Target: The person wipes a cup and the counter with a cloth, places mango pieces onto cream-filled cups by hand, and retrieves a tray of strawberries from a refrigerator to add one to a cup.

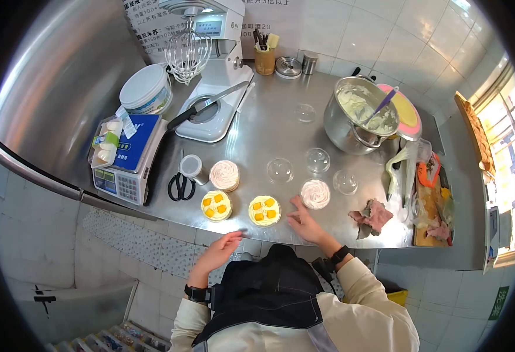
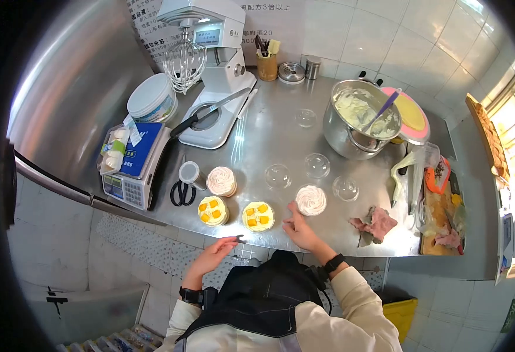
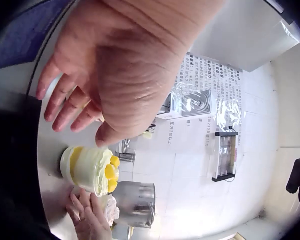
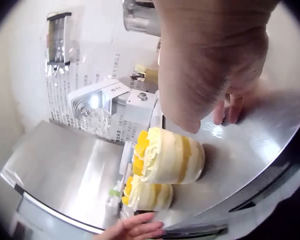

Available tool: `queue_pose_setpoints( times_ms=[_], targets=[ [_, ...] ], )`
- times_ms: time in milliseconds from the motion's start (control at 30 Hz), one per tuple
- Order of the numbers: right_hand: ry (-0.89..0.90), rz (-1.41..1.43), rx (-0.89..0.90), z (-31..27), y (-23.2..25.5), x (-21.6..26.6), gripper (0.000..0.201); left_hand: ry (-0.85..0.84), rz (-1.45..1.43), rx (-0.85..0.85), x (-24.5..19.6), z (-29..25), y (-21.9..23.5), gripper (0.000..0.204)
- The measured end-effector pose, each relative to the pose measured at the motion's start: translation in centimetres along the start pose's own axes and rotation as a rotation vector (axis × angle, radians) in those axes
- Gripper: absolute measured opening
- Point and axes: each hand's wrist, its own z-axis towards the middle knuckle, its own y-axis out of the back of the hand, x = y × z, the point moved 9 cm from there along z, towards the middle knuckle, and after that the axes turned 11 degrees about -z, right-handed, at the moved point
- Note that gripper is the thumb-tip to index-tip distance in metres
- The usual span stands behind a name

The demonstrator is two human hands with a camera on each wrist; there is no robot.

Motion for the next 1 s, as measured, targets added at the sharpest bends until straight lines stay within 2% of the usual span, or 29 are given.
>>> queue_pose_setpoints(
  times_ms=[67,100,167,200,267,300,367,400,467,567,700,767,800,867,900,967,1000],
  targets=[
    [-0.042,0.026,-0.15,0.2,1.2,-1.0,0.076,0.004,-0.032,0.076,-0.3,0.6,-1.6,0.039],
    [-0.04,0.031,-0.145,0.3,1.4,-1.3,0.076,0.007,-0.031,0.068,-0.3,0.9,-1.9,0.039],
    [-0.122,-0.031,-0.304,0.1,3.6,-1.8,0.075,-0.037,0.009,0.034,-0.6,1.1,-2.3,0.039],
    [-0.123,-0.03,-0.296,0.4,3.8,-1.8,0.075,-0.033,0.006,0.028,-0.2,1.2,-2.3,0.039],
    [-0.136,-0.224,-0.268,2.4,4.7,-0.1,0.081,-0.038,0.015,0.042,0.2,1.7,-2.4,0.037],
    [-0.135,-0.223,-0.268,3.7,4.8,0.9,0.081,-0.039,0.016,0.041,0.1,1.7,-2.4,0.037],
    [0.078,-0.684,-0.462,6.3,5.3,6.3,0.091,0.002,0.008,0.071,-0.4,1.5,-2.8,0.036],
    [0.087,-0.68,-0.467,7.4,5.2,6.9,0.091,-0.004,0.014,0.066,-0.9,1.3,-3.0,0.036],
    [-0.086,-0.807,-0.427,9.9,5.1,6.5,0.098,-0.104,-0.035,0.039,-2.6,0.8,-3.0,0.036],
    [-0.083,-0.834,-0.337,11.8,4.6,5.4,0.099,-0.149,-0.099,-0.012,-3.8,-0.4,-2.4,0.034],
    [-0.134,-0.774,-0.268,10.8,4.8,3.4,0.1,-0.121,-0.114,-0.058,-4.2,-2.0,-1.8,0.033],
    [-0.115,-0.635,-0.38,8.9,6.2,4.3,0.099,-0.131,-0.12,-0.08,-3.6,-2.2,-1.7,0.033],
    [-0.111,-0.638,-0.371,8.0,6.2,4.5,0.099,-0.15,-0.11,-0.09,-3.6,-2.2,-1.5,0.033],
    [0.061,-0.368,-0.549,4.9,7.3,7.0,0.096,-0.134,-0.132,-0.09,-4.0,-2.2,-1.8,0.037],
    [0.064,-0.368,-0.542,3.7,7.2,8.1,0.096,-0.194,-0.127,-0.135,-4.6,-2.3,-1.6,0.041],
    [0.182,-0.13,-0.25,2.0,4.8,12.3,0.094,-0.243,-0.126,-0.181,-5.2,-2.0,-1.9,0.047],
    [0.174,-0.127,-0.248,1.5,4.7,13.3,0.094,-0.32,-0.12,-0.18,-6.0,-1.7,-2.0,0.058]
  ],
)
